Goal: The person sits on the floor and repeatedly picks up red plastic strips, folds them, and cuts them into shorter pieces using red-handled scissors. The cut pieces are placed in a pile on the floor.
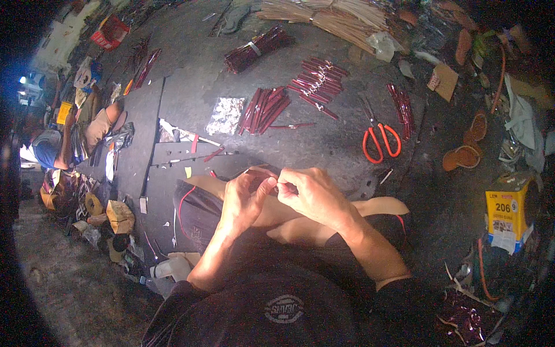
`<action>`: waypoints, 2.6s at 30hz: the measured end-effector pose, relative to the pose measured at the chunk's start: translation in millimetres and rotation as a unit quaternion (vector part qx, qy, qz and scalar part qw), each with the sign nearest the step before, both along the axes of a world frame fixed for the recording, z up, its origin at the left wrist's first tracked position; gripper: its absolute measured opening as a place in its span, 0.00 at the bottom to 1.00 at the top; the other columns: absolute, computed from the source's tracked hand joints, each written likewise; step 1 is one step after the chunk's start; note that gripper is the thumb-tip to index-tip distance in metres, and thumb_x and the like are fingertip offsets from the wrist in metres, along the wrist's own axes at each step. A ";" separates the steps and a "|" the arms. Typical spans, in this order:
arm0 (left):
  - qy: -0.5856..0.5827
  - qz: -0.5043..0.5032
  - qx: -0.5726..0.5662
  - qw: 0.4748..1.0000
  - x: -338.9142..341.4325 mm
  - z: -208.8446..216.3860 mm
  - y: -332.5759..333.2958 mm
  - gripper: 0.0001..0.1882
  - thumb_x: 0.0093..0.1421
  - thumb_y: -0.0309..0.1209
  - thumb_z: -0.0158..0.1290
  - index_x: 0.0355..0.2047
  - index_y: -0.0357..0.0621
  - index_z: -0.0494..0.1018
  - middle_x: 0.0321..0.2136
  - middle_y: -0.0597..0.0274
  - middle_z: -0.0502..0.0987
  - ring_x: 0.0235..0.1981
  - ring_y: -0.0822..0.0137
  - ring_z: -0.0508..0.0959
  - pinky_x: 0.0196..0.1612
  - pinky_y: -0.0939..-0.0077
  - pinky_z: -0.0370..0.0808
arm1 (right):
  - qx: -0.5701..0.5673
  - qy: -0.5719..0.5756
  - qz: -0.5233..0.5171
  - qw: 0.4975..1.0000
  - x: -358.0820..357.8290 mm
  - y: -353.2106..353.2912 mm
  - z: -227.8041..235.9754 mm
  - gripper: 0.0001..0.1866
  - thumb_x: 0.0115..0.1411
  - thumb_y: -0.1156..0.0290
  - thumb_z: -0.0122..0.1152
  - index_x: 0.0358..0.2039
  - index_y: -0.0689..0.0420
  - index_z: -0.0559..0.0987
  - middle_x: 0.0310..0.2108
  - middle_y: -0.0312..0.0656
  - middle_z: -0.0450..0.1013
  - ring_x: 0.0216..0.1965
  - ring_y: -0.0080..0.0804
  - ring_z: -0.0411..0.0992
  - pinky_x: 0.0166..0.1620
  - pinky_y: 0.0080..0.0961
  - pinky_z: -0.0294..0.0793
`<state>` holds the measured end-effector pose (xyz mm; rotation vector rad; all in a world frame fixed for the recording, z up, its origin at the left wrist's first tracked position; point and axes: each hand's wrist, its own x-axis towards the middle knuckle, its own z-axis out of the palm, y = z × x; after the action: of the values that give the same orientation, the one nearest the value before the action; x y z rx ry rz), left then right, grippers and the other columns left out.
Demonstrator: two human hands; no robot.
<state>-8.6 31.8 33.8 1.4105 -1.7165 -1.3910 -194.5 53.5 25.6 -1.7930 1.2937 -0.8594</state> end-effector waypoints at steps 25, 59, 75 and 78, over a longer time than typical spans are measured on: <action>0.391 0.095 0.090 0.911 -5.5 -11.6 1.8 0.12 0.63 0.25 0.57 0.47 0.36 0.74 0.37 0.61 0.78 0.39 0.70 0.79 0.47 0.76 0.76 | -0.322 0.097 -0.078 0.939 8.9 -7.7 -9.6 0.11 0.55 0.75 0.64 0.40 0.58 0.77 0.34 0.43 0.76 0.37 0.39 0.77 0.45 0.37 0.77; 0.380 0.118 0.122 0.909 12.4 -7.1 2.6 0.11 0.66 0.27 0.54 0.46 0.36 0.75 0.39 0.58 0.80 0.36 0.72 0.81 0.43 0.78 0.80 | -0.260 0.045 -0.040 0.964 15.1 -11.2 11.4 0.15 0.50 0.73 0.71 0.40 0.53 0.80 0.38 0.38 0.76 0.37 0.38 0.75 0.46 0.34 0.71; 0.467 0.200 0.148 0.848 -9.0 -1.5 -3.2 0.13 0.67 0.29 0.53 0.49 0.38 0.73 0.38 0.58 0.80 0.38 0.70 0.80 0.46 0.75 0.79 | -0.060 -0.092 -0.073 0.991 2.9 -6.5 10.1 0.09 0.61 0.76 0.63 0.42 0.61 0.78 0.35 0.45 0.79 0.37 0.34 0.80 0.40 0.28 0.78; 0.358 0.136 0.174 0.907 -3.2 -14.9 -2.4 0.14 0.66 0.31 0.54 0.49 0.36 0.73 0.37 0.57 0.80 0.40 0.70 0.79 0.48 0.73 0.76 | -0.101 -0.080 -0.105 0.986 9.2 -4.5 10.7 0.07 0.60 0.78 0.62 0.40 0.61 0.77 0.34 0.47 0.79 0.36 0.38 0.80 0.38 0.30 0.77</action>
<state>-11.8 29.4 18.8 1.0403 -0.8001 -1.8057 -185.3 48.9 36.3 -1.7173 1.3461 -1.2655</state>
